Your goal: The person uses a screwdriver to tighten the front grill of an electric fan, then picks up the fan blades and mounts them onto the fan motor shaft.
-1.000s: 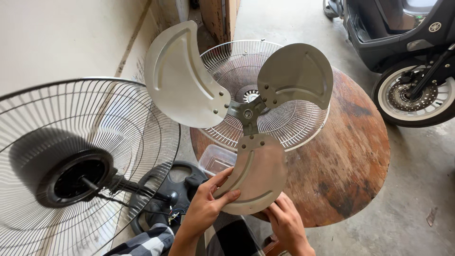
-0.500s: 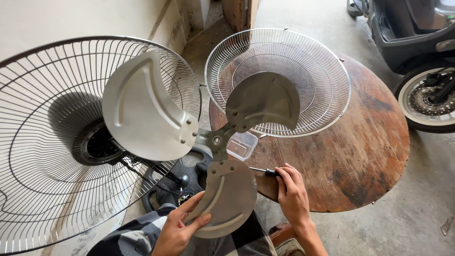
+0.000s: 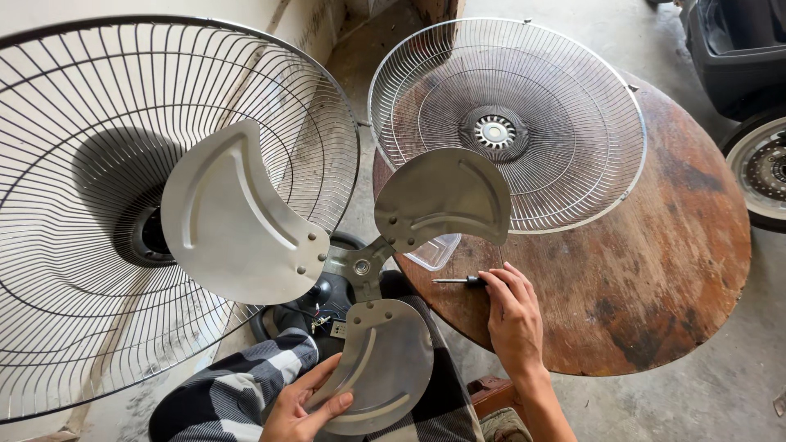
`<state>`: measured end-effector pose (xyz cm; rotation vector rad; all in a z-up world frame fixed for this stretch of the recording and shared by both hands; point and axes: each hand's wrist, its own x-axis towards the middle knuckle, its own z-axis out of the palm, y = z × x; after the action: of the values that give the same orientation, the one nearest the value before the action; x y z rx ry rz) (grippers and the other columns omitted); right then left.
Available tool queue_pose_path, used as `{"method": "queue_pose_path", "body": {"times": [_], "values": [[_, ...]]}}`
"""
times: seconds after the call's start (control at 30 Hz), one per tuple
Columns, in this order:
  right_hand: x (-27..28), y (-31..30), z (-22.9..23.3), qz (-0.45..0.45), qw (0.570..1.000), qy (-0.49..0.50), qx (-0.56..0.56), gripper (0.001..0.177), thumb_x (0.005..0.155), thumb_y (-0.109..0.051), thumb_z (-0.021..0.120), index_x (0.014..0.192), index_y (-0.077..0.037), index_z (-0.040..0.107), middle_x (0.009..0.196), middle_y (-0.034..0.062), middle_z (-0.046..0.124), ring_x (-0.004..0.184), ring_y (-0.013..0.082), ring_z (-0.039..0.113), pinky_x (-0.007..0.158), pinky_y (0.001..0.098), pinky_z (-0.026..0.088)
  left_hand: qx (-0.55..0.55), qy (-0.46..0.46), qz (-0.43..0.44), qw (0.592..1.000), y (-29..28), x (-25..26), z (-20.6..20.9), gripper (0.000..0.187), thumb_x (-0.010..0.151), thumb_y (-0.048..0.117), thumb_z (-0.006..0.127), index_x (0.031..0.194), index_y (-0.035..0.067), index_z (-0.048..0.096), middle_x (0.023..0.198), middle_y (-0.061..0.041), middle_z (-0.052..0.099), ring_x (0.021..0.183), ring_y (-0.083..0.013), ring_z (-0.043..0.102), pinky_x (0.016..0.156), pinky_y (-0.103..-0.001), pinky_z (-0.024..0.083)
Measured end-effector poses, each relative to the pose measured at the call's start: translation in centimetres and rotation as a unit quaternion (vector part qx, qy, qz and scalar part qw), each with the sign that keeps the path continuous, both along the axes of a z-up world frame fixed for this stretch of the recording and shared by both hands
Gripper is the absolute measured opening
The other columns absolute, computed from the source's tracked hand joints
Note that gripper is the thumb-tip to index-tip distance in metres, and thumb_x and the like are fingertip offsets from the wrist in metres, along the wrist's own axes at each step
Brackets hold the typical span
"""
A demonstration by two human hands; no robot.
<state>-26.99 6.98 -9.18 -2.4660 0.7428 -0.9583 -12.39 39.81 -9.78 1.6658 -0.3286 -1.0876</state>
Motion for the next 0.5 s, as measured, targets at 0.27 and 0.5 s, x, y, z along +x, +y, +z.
{"method": "queue_pose_path", "body": {"times": [0.27,0.5], "values": [[1.5,-0.8,0.3,0.026,1.000,0.014,-0.002,0.027,0.093,-0.002,0.065,0.116,-0.013,0.073,0.126,0.0071,0.067,0.136,0.0315,0.054,0.110,0.0437,0.047,0.008,0.003,0.040,0.999,0.7,0.0,-0.7,0.072,0.082,0.014,0.077,0.147,-0.001,0.049,0.140,-0.023,0.065,0.133,-0.0276,0.064,0.115,-0.036,0.041],[1.8,-0.5,0.7,-0.004,0.999,0.004,-0.033,0.029,0.092,-0.007,0.068,0.120,-0.011,0.072,0.130,0.0105,0.065,0.135,0.0327,0.053,0.110,0.0441,0.046,0.009,0.022,0.041,0.999,0.4,0.0,-0.6,0.077,0.083,0.015,0.077,0.151,0.000,0.047,0.142,-0.023,0.066,0.134,-0.0279,0.064,0.115,-0.037,0.040]]}}
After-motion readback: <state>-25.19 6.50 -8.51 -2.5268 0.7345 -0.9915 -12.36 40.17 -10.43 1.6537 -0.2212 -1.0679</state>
